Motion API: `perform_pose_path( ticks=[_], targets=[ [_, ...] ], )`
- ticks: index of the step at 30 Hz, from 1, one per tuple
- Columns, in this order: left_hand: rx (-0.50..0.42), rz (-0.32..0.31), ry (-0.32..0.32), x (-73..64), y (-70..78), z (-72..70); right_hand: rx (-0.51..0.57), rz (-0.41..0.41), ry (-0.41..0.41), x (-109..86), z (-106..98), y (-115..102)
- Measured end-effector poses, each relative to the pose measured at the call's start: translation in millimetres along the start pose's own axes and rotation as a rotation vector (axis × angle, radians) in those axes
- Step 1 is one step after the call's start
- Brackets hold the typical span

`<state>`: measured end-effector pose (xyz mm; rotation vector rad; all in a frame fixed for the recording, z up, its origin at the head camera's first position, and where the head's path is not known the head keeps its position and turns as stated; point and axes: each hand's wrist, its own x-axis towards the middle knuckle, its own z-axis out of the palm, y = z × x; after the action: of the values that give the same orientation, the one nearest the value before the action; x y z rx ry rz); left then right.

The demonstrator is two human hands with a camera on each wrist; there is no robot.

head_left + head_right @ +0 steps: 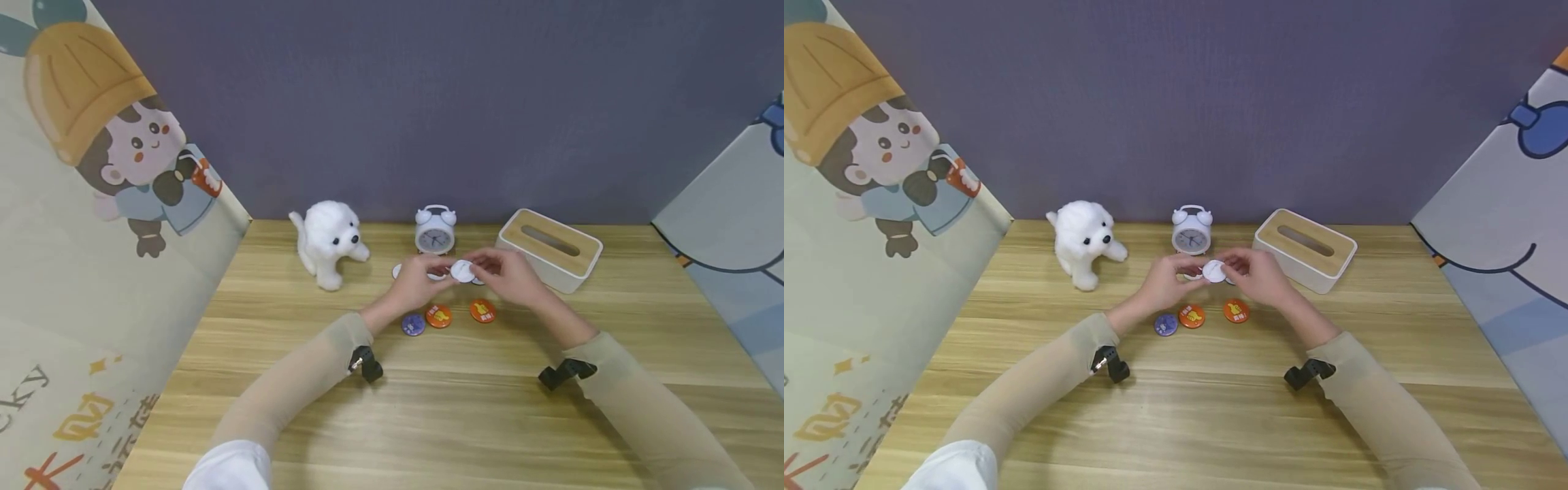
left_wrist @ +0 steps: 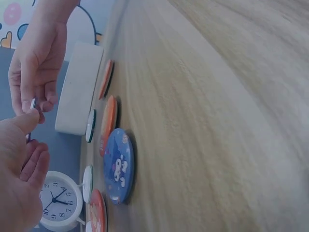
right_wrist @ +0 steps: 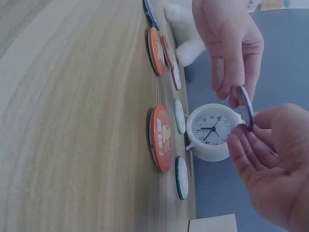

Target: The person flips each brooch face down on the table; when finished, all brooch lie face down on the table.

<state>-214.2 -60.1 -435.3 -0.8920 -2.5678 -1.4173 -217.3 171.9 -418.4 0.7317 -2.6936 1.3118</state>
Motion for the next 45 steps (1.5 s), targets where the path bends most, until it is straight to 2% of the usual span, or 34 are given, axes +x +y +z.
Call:
perform_pose_path(
  ticks=[5, 12, 19, 31, 39, 45],
  targets=[
    [0.084, 0.005, -0.037, -2.3, -3.5, 1.7, -0.050, 0.003, -0.055, -1.2, 0, 1],
    [0.148, 0.036, -0.056, -5.2, -8.2, 2.9, -0.078, -0.011, -0.133, -2.4, 3, 2],
    [0.184, 0.055, -0.098, -6.5, -14.1, 5.1, -0.119, -0.014, -0.146, -3.2, 9, 4],
    [0.361, 0.044, -0.165, -5.4, -17.3, 9.0, -0.311, -0.135, -0.153, -4.9, 21, 6],
    [0.439, 0.009, -0.227, -5.2, -12.0, 12.9, -0.331, -0.106, -0.211, -4.3, 27, 10],
    [0.503, 0.014, -0.232, -3.9, -9.9, 14.0, -0.367, -0.113, -0.192, -4.9, 29, 10]
  ],
)
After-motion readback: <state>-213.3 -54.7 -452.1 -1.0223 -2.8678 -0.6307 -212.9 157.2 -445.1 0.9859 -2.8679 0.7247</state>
